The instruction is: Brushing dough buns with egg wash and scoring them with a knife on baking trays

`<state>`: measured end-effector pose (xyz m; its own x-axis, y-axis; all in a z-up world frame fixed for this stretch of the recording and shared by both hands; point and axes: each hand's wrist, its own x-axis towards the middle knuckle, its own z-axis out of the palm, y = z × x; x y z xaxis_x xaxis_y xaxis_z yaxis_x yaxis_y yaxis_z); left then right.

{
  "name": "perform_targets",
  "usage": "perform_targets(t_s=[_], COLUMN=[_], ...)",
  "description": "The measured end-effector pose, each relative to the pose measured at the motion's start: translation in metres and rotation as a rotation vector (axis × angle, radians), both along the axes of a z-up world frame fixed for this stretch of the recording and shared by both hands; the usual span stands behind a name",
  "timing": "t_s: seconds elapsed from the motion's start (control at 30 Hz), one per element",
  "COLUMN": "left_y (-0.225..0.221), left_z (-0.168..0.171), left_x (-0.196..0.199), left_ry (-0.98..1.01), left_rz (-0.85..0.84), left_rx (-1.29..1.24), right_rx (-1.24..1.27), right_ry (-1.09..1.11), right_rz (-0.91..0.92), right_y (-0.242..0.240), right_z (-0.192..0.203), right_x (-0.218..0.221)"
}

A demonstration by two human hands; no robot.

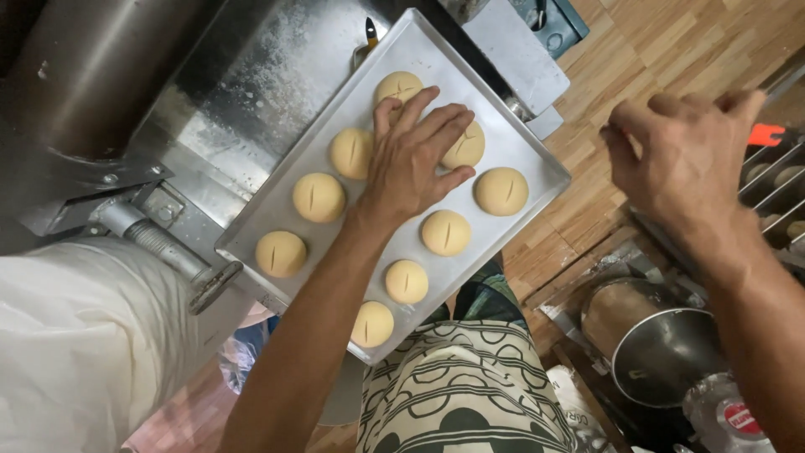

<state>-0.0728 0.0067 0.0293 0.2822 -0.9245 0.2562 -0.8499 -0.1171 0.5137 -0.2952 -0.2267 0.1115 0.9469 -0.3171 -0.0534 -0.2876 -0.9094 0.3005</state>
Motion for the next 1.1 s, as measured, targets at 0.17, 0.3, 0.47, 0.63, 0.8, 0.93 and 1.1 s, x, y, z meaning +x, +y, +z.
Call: perform_targets(t_s=[0.17,0.3,0.47,0.63,0.8,0.93,1.1], left_y=[-0.003,-0.017,-0.026,-0.033,-0.032,-0.031,-0.031], left_z=[0.005,-0.003,-0.018,-0.026,-0.029,-0.026,-0.026], left_x=[-0.015,-0.039,-0.062,-0.071,-0.072,-0.071,-0.070], left_ry=[0.000,0.014,0.046,0.026,0.042,0.087,0.069], left_rz=[-0.032,-0.118,-0.182,-0.172,-0.182,-0.193,-0.218], left_rx=[0.035,0.143,0.006,0.035,0.059,0.059,0.069], right_rx=[0.174,0.215,0.266,0.285,0.293,0.292,0.267], right_ry=[0.127,-0.061,-0.166,-0.188,-0.208,-0.224,-0.183], right_rz=[-0.126,0.038,0.077,0.080,0.079,0.088,0.074], right_y=[0.037,0.055,0.064,0.070,0.072,0.074,0.069], right_z=[0.006,-0.015,-0.052,-0.061,-0.061,-0.058,-0.050], right_x=[0.003,-0.008,-0.021,-0.017,-0.015,-0.013,-0.018])
